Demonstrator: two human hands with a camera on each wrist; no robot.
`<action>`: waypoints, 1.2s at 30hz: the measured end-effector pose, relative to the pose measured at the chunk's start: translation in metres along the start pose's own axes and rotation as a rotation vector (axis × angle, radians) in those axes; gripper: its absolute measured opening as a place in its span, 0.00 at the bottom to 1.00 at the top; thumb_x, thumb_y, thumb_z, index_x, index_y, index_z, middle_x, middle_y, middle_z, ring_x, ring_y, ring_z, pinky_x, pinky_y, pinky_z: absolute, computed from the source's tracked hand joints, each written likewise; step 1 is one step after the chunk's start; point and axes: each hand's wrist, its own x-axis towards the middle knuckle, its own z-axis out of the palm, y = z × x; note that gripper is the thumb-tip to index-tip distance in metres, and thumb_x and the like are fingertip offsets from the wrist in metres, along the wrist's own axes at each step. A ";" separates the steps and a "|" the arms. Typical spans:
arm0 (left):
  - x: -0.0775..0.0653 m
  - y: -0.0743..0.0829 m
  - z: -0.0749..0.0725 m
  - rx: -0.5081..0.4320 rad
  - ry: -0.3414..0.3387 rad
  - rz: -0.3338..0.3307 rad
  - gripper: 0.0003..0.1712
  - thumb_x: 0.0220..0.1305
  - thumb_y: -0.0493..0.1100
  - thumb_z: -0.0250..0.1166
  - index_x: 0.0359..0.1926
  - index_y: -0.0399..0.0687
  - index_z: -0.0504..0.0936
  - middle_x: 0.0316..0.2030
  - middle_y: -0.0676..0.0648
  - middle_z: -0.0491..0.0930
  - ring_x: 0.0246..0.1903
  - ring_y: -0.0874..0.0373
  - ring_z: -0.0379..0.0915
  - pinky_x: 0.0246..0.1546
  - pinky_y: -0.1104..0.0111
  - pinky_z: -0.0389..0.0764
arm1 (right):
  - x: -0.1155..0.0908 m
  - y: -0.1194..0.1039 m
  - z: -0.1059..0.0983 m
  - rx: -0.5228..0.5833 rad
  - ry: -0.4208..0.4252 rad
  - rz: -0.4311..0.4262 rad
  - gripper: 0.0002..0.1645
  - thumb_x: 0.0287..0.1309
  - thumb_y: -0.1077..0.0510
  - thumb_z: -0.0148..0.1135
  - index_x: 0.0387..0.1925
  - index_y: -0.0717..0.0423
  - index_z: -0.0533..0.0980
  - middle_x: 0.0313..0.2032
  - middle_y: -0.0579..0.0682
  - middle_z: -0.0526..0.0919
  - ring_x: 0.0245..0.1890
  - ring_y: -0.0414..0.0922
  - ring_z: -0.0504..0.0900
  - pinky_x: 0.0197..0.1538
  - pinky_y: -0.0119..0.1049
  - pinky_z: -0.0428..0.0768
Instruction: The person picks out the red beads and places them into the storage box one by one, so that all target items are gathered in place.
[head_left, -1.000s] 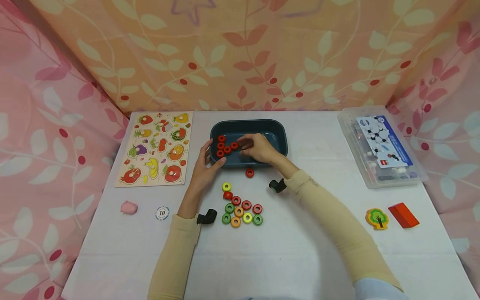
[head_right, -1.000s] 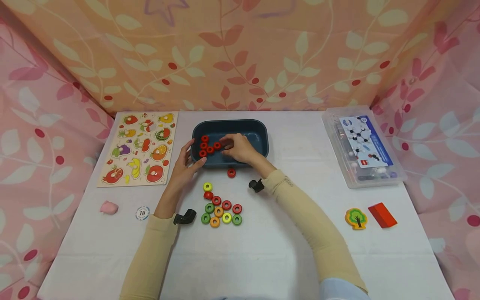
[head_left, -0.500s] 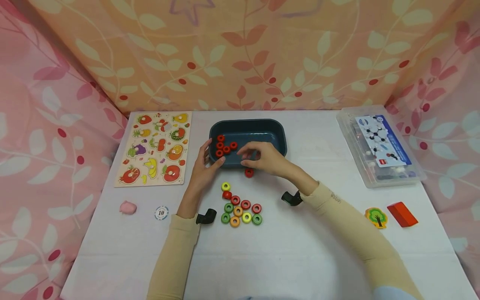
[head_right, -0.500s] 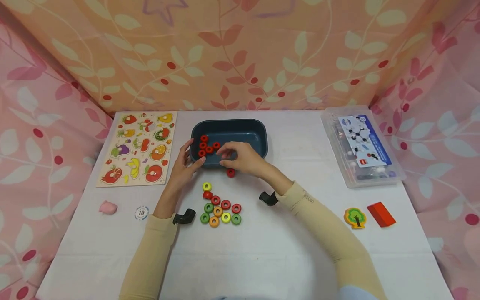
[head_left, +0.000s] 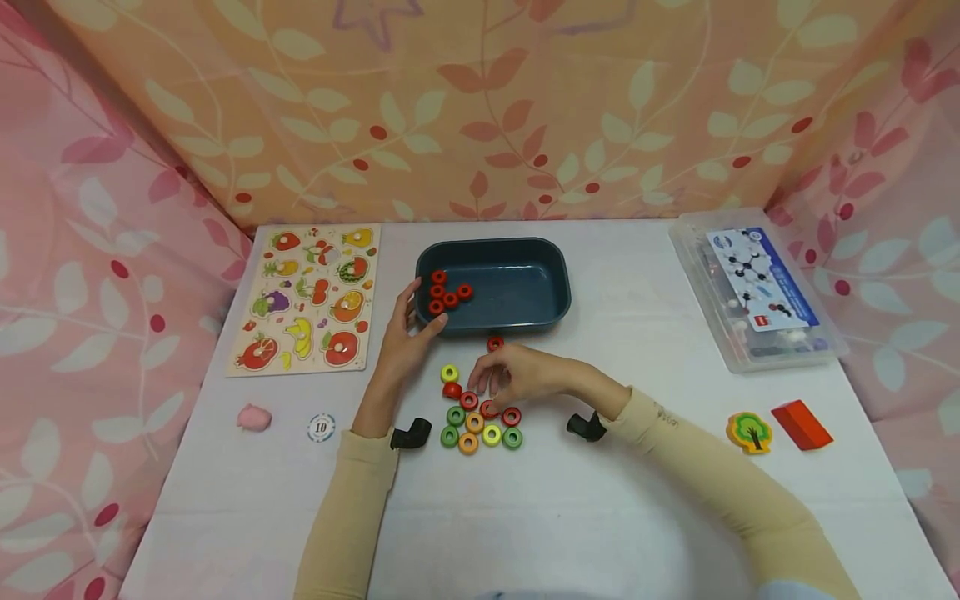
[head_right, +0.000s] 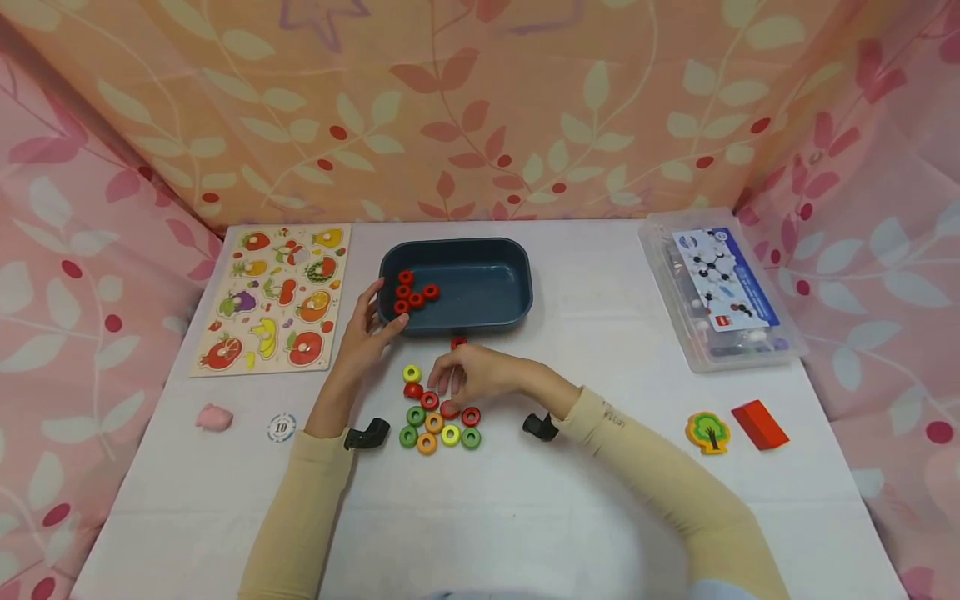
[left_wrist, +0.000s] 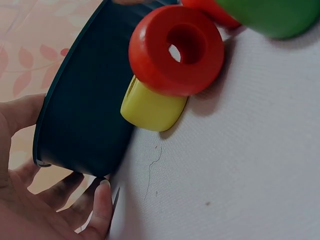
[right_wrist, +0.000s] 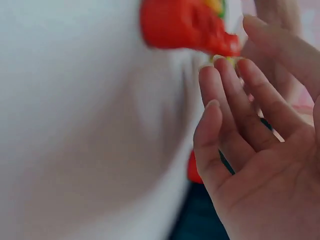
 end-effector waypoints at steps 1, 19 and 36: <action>-0.002 0.004 0.000 -0.001 -0.001 -0.003 0.45 0.66 0.49 0.68 0.77 0.66 0.55 0.76 0.44 0.56 0.73 0.43 0.55 0.73 0.49 0.55 | 0.001 0.002 0.003 0.001 -0.016 0.012 0.23 0.51 0.62 0.76 0.50 0.52 0.81 0.40 0.50 0.85 0.41 0.45 0.82 0.43 0.35 0.80; -0.022 0.040 -0.002 0.009 -0.015 0.011 0.43 0.68 0.41 0.66 0.78 0.50 0.54 0.76 0.38 0.55 0.73 0.39 0.56 0.73 0.48 0.56 | 0.008 0.011 0.018 -0.152 0.182 -0.037 0.19 0.56 0.58 0.73 0.50 0.50 0.81 0.40 0.43 0.82 0.40 0.42 0.77 0.46 0.36 0.78; -0.019 0.034 -0.003 0.019 -0.020 -0.001 0.44 0.68 0.45 0.66 0.78 0.56 0.53 0.76 0.38 0.54 0.72 0.39 0.56 0.73 0.46 0.55 | 0.017 -0.007 -0.035 0.018 0.652 -0.169 0.15 0.57 0.59 0.73 0.45 0.56 0.81 0.39 0.49 0.83 0.27 0.43 0.80 0.32 0.33 0.79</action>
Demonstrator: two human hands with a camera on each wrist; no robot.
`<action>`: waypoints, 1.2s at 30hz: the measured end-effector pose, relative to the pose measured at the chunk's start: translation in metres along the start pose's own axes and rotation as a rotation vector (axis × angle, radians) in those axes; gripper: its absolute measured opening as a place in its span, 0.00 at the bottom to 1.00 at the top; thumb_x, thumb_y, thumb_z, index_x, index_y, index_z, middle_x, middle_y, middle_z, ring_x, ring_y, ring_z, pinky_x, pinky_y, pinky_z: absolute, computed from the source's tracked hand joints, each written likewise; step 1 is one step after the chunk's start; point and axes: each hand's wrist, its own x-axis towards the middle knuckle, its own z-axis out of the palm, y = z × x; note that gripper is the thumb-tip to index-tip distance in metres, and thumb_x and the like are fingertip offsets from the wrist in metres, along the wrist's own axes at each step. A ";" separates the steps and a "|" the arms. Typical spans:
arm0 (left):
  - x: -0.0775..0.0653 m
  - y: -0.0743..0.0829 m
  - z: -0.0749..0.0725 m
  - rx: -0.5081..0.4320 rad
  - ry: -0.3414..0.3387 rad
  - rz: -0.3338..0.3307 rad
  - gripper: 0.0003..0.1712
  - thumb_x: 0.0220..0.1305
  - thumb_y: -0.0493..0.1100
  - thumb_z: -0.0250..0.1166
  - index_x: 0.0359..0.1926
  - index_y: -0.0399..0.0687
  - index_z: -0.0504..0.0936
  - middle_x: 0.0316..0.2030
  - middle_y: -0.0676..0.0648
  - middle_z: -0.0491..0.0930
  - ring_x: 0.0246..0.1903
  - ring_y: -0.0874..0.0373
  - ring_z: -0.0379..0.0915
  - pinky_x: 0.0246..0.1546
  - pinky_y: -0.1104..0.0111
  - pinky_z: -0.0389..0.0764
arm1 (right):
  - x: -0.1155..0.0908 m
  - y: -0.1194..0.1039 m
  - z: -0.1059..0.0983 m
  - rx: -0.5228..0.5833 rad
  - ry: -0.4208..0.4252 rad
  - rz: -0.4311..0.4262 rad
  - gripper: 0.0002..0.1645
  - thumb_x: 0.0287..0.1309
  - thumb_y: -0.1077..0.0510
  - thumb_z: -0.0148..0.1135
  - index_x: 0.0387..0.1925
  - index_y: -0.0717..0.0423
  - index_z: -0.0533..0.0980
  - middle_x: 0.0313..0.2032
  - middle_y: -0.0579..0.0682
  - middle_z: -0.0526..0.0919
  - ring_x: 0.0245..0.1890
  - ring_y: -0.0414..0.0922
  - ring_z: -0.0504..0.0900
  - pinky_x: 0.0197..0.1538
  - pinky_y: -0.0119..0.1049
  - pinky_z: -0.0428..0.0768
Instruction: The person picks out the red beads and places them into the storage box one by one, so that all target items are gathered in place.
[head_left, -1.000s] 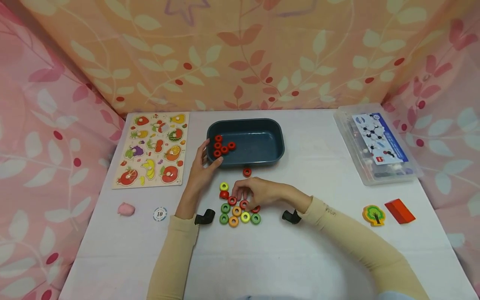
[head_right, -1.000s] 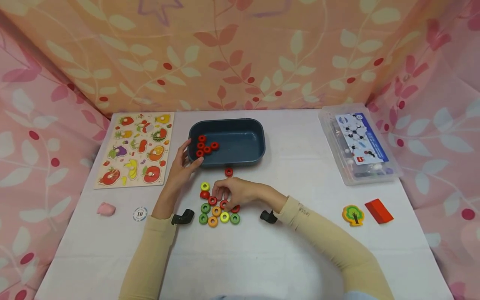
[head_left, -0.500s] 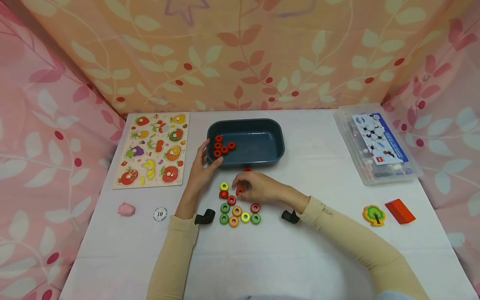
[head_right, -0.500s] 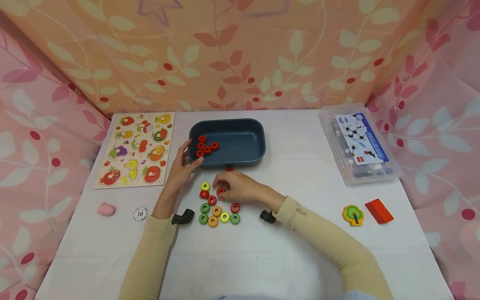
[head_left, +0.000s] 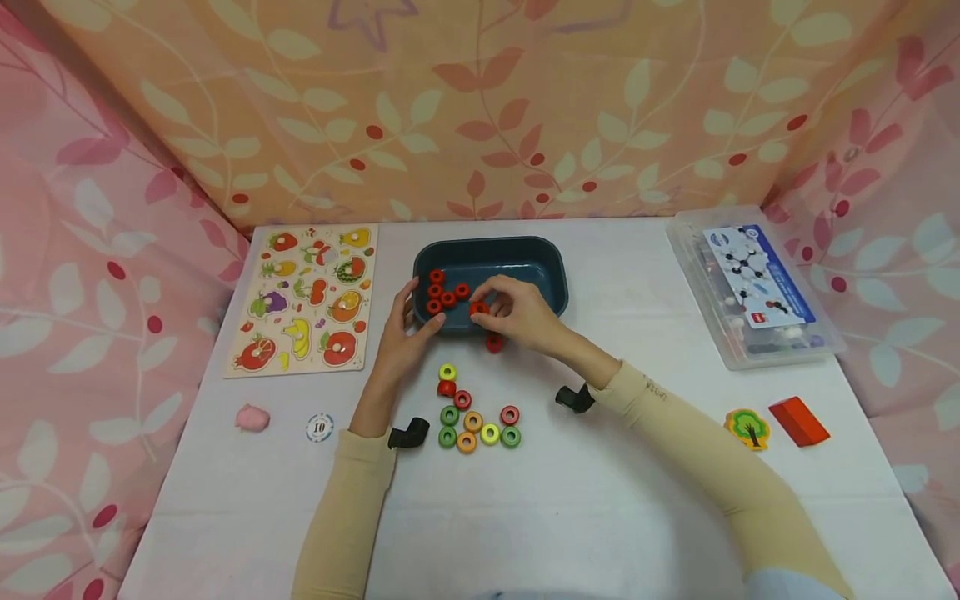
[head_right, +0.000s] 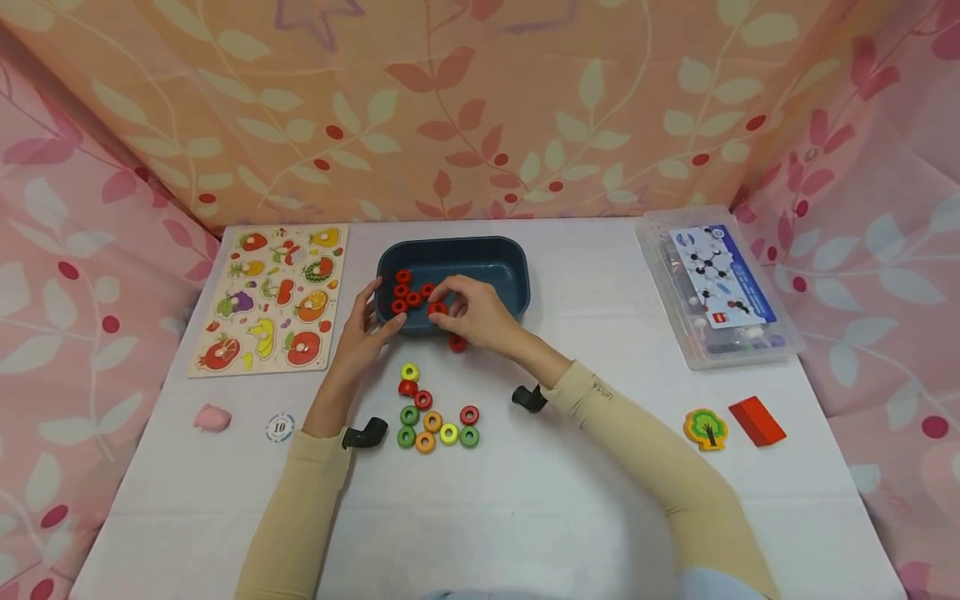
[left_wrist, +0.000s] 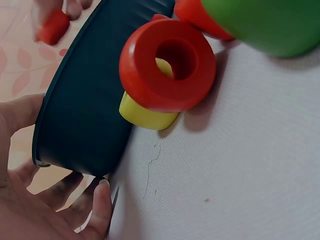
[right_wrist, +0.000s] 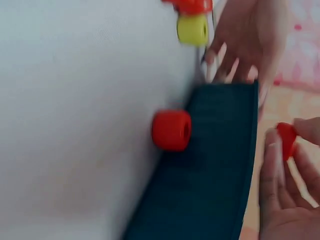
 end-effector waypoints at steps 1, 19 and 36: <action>0.003 -0.007 0.000 -0.001 0.002 0.001 0.44 0.68 0.47 0.66 0.78 0.59 0.54 0.76 0.40 0.54 0.73 0.40 0.56 0.73 0.46 0.55 | 0.004 0.002 -0.001 -0.013 0.009 0.026 0.15 0.57 0.59 0.73 0.45 0.56 0.81 0.38 0.49 0.83 0.27 0.43 0.80 0.32 0.34 0.78; 0.020 -0.038 0.003 -0.017 0.019 0.020 0.45 0.64 0.54 0.69 0.76 0.73 0.56 0.76 0.49 0.57 0.72 0.44 0.58 0.72 0.47 0.57 | 0.042 0.023 0.016 -0.142 -0.006 0.328 0.14 0.56 0.58 0.74 0.44 0.56 0.83 0.41 0.49 0.85 0.28 0.44 0.78 0.32 0.34 0.75; 0.021 -0.042 0.003 -0.037 0.021 0.028 0.43 0.65 0.54 0.68 0.76 0.74 0.57 0.75 0.46 0.59 0.71 0.44 0.59 0.72 0.46 0.56 | 0.049 0.027 0.014 0.072 0.068 0.322 0.21 0.56 0.67 0.71 0.52 0.60 0.78 0.55 0.55 0.81 0.56 0.50 0.83 0.57 0.39 0.81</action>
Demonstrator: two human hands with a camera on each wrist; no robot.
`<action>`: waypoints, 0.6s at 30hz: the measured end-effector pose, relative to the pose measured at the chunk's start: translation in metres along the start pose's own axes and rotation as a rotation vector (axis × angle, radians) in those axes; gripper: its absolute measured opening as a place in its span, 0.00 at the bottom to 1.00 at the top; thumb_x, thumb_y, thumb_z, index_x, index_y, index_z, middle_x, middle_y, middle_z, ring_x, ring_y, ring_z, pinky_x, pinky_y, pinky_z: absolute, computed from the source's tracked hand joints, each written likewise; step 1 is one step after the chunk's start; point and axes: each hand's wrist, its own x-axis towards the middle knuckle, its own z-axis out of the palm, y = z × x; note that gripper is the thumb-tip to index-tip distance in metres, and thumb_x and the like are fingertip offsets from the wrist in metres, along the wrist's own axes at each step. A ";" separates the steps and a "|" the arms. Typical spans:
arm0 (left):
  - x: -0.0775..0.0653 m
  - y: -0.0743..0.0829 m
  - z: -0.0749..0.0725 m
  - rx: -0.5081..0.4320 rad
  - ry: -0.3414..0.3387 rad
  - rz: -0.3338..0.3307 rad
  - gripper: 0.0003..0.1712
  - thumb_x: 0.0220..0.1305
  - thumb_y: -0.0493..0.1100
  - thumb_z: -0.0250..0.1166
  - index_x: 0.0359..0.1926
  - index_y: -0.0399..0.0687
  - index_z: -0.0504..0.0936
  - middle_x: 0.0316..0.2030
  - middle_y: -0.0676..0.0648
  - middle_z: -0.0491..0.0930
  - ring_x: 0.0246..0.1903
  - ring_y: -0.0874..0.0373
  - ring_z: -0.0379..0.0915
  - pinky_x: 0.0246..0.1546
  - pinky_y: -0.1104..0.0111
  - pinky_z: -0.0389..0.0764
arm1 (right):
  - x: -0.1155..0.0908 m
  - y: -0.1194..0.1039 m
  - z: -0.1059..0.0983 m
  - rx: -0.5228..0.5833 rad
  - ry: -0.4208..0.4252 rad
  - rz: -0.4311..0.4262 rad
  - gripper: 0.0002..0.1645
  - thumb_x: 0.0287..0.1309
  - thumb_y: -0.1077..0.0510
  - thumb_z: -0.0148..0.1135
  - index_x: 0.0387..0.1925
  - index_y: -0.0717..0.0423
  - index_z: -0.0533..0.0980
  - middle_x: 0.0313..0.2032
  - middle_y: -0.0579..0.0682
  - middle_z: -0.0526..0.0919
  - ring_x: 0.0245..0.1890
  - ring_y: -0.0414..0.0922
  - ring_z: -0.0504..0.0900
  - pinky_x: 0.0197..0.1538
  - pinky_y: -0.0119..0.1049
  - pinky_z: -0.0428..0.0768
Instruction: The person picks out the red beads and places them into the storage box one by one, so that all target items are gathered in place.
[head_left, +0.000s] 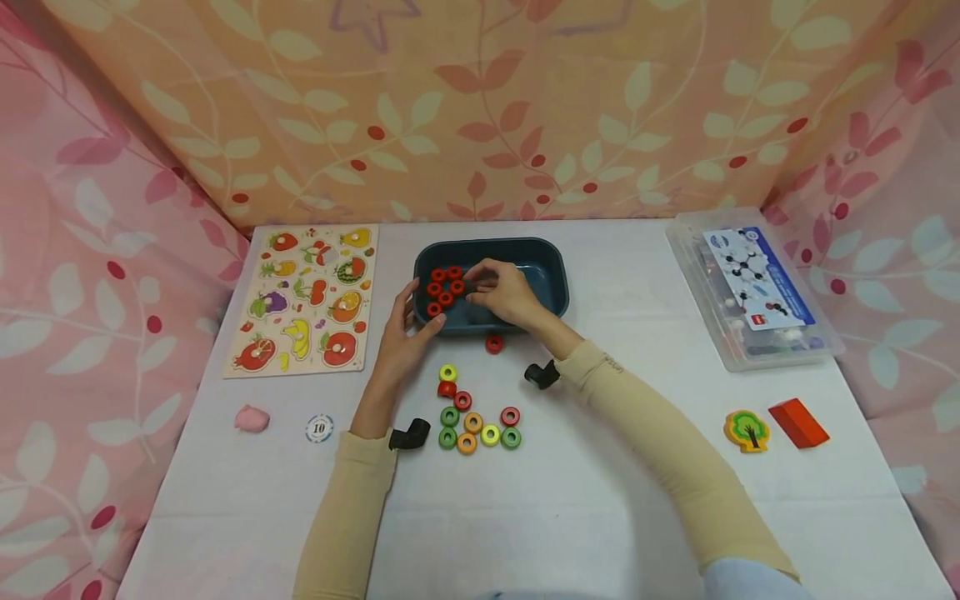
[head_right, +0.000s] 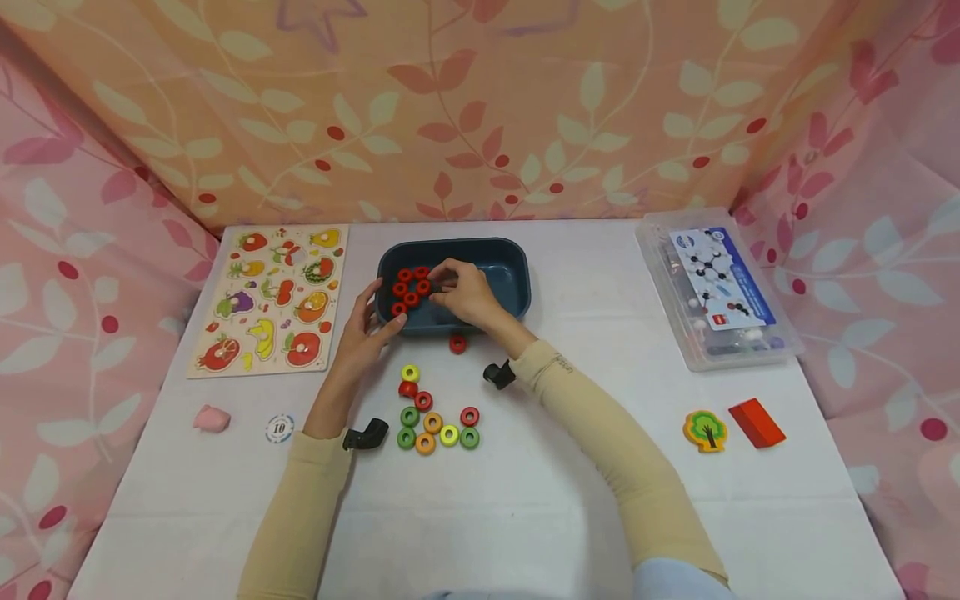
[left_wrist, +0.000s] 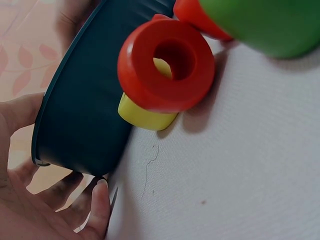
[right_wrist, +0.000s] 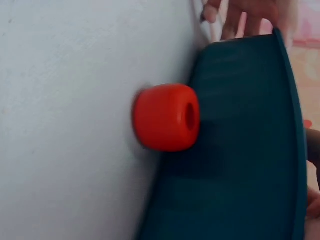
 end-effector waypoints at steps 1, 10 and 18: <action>0.000 0.000 0.000 0.002 -0.002 -0.003 0.43 0.65 0.54 0.68 0.76 0.74 0.57 0.75 0.46 0.59 0.71 0.44 0.59 0.72 0.46 0.56 | 0.000 0.000 -0.001 0.010 -0.001 -0.013 0.21 0.56 0.67 0.71 0.52 0.60 0.79 0.54 0.55 0.82 0.56 0.51 0.83 0.57 0.39 0.80; -0.002 0.002 -0.001 0.007 0.001 -0.024 0.44 0.64 0.55 0.69 0.75 0.76 0.56 0.75 0.46 0.60 0.71 0.43 0.59 0.71 0.44 0.56 | -0.022 -0.013 -0.009 0.031 -0.123 -0.180 0.21 0.58 0.63 0.71 0.53 0.63 0.78 0.52 0.56 0.82 0.55 0.55 0.80 0.58 0.47 0.79; -0.002 0.002 -0.001 0.001 -0.006 -0.002 0.43 0.65 0.53 0.68 0.76 0.74 0.56 0.73 0.46 0.63 0.70 0.47 0.62 0.70 0.45 0.59 | -0.064 -0.039 0.002 0.071 -0.329 -0.371 0.11 0.58 0.60 0.72 0.42 0.56 0.82 0.29 0.47 0.82 0.31 0.45 0.77 0.34 0.39 0.72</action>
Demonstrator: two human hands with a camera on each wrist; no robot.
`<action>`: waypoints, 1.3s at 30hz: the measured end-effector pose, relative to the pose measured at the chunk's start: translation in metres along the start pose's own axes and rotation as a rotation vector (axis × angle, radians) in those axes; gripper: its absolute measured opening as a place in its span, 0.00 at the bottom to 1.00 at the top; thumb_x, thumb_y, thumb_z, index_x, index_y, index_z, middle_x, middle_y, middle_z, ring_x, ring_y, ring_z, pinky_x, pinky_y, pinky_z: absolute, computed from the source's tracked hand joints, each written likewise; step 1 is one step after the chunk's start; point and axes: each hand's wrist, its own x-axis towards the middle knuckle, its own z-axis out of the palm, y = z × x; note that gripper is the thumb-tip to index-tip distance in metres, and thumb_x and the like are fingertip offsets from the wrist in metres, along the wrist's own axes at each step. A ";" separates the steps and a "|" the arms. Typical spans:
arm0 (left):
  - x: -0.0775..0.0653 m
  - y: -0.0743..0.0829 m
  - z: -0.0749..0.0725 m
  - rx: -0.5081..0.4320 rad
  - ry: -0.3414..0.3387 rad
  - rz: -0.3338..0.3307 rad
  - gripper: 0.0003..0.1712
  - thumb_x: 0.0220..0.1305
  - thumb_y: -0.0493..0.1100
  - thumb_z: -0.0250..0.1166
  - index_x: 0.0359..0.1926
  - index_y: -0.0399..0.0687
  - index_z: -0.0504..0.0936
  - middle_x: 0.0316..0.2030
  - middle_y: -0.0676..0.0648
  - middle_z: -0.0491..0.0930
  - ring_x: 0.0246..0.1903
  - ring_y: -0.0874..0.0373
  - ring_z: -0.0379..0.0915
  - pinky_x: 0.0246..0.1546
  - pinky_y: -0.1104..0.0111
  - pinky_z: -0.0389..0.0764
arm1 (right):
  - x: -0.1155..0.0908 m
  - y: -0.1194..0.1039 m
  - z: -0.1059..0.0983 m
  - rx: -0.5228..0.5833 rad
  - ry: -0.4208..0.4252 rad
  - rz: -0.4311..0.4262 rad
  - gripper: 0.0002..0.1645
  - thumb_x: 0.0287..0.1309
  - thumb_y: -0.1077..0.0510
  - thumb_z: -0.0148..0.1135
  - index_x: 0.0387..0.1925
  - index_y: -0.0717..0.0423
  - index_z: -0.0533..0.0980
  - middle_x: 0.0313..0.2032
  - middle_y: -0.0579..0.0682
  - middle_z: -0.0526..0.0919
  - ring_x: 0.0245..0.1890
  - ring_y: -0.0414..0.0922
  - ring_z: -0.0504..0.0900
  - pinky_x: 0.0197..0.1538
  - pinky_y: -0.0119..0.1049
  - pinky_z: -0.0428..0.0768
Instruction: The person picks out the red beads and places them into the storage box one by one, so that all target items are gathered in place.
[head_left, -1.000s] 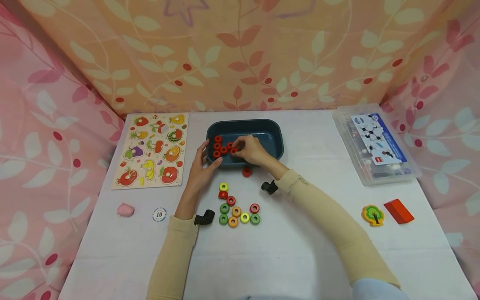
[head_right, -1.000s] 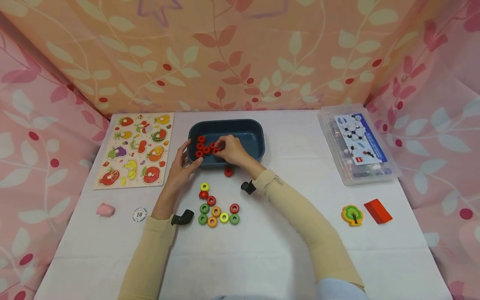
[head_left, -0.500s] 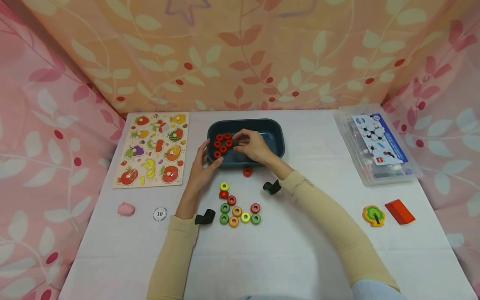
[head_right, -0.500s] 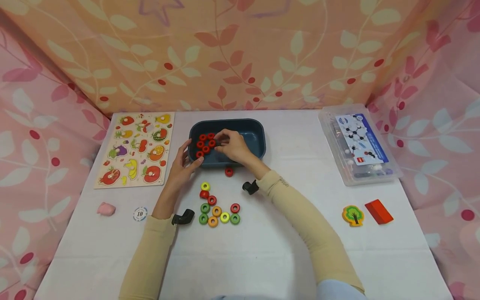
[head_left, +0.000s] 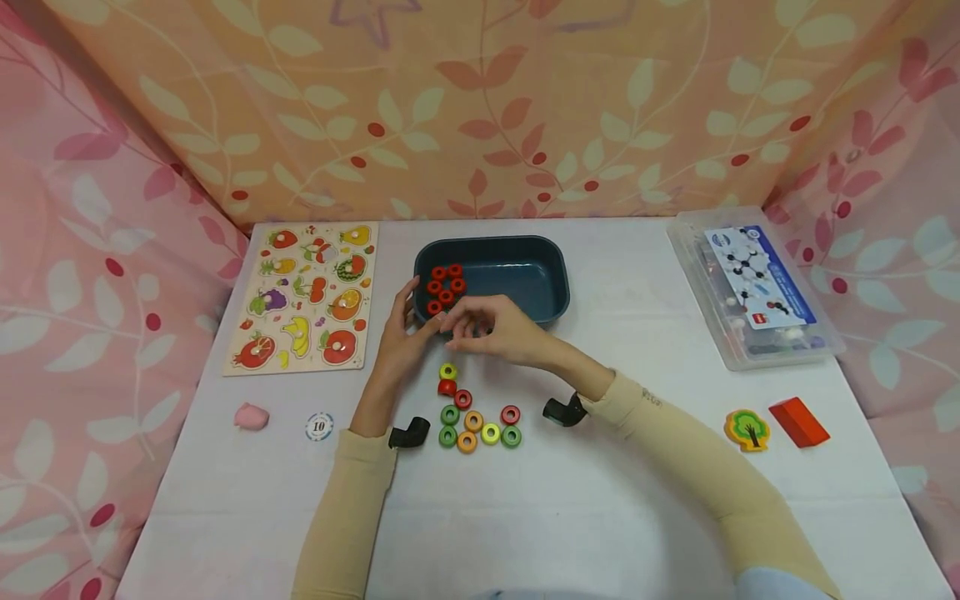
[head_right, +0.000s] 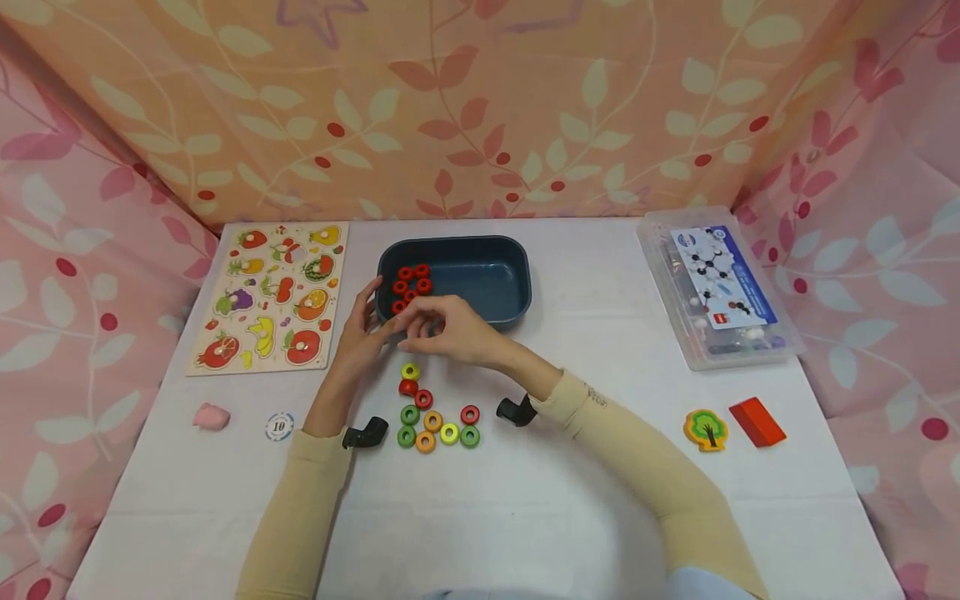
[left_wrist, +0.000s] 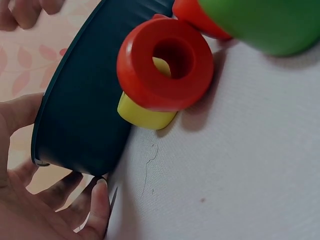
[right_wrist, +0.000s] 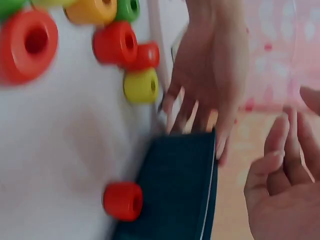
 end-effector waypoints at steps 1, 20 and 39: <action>0.000 0.000 0.000 -0.004 0.001 0.004 0.43 0.65 0.52 0.68 0.76 0.73 0.56 0.73 0.46 0.64 0.70 0.47 0.62 0.70 0.45 0.59 | -0.003 -0.002 0.003 0.007 -0.053 -0.002 0.10 0.58 0.60 0.72 0.41 0.56 0.83 0.28 0.46 0.82 0.30 0.45 0.76 0.34 0.39 0.72; 0.001 0.000 0.000 0.016 0.009 -0.007 0.44 0.64 0.55 0.69 0.76 0.73 0.57 0.73 0.45 0.64 0.70 0.46 0.62 0.70 0.46 0.59 | -0.016 0.040 0.038 -0.087 -0.436 0.225 0.22 0.65 0.60 0.65 0.61 0.54 0.78 0.21 0.45 0.77 0.21 0.39 0.74 0.31 0.30 0.72; 0.000 0.001 0.001 0.007 0.006 0.000 0.44 0.65 0.55 0.68 0.76 0.72 0.57 0.74 0.46 0.61 0.71 0.44 0.60 0.71 0.46 0.58 | -0.023 0.041 0.034 -0.205 -0.368 0.178 0.16 0.65 0.53 0.66 0.53 0.50 0.79 0.29 0.45 0.77 0.29 0.40 0.74 0.35 0.31 0.72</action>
